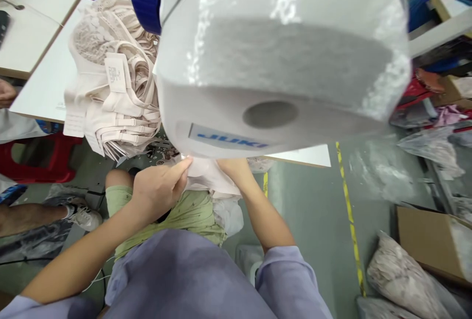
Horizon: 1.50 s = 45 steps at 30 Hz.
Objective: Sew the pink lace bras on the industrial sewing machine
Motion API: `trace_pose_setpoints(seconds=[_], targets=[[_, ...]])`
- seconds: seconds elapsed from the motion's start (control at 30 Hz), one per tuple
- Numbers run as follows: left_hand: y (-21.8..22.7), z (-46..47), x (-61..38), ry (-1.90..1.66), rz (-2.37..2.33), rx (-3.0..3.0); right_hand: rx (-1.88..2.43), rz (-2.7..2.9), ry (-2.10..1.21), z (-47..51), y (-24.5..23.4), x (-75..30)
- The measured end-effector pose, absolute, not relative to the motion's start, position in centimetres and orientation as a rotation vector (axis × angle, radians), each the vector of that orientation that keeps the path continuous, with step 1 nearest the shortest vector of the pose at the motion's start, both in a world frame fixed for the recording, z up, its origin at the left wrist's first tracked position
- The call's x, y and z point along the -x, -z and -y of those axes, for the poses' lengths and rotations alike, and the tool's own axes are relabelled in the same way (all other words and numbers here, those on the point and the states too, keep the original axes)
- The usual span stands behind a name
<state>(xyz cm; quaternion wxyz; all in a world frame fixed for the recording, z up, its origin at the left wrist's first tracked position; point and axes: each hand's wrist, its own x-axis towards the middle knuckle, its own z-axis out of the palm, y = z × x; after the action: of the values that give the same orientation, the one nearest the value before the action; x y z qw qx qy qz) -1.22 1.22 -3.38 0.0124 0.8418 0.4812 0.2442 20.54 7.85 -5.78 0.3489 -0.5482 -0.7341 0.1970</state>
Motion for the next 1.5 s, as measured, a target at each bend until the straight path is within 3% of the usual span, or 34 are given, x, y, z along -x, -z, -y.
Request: trace_pose_setpoints(seconds=[0.7, 1.23, 1.37, 1.5], targets=[[3.0, -1.6, 1.7, -0.91, -1.284, -2.838, 1.426, 1.783, -0.551, -6.7, 4.6, -20.9], [3.5, -1.6, 2.0, -0.983, -1.295, -2.641, 1.429, 1.588, -0.645, -5.7, 4.3, -21.0], [3.6, -1.4, 2.1, -1.057, -1.237, -2.428, 1.373, 1.442, -0.797, -5.0, 5.0, -20.3], [2.7, -1.0, 2.4, -1.04, -1.167, -2.151, 1.178, 1.002, -1.255, -2.6, 5.8, -18.7]])
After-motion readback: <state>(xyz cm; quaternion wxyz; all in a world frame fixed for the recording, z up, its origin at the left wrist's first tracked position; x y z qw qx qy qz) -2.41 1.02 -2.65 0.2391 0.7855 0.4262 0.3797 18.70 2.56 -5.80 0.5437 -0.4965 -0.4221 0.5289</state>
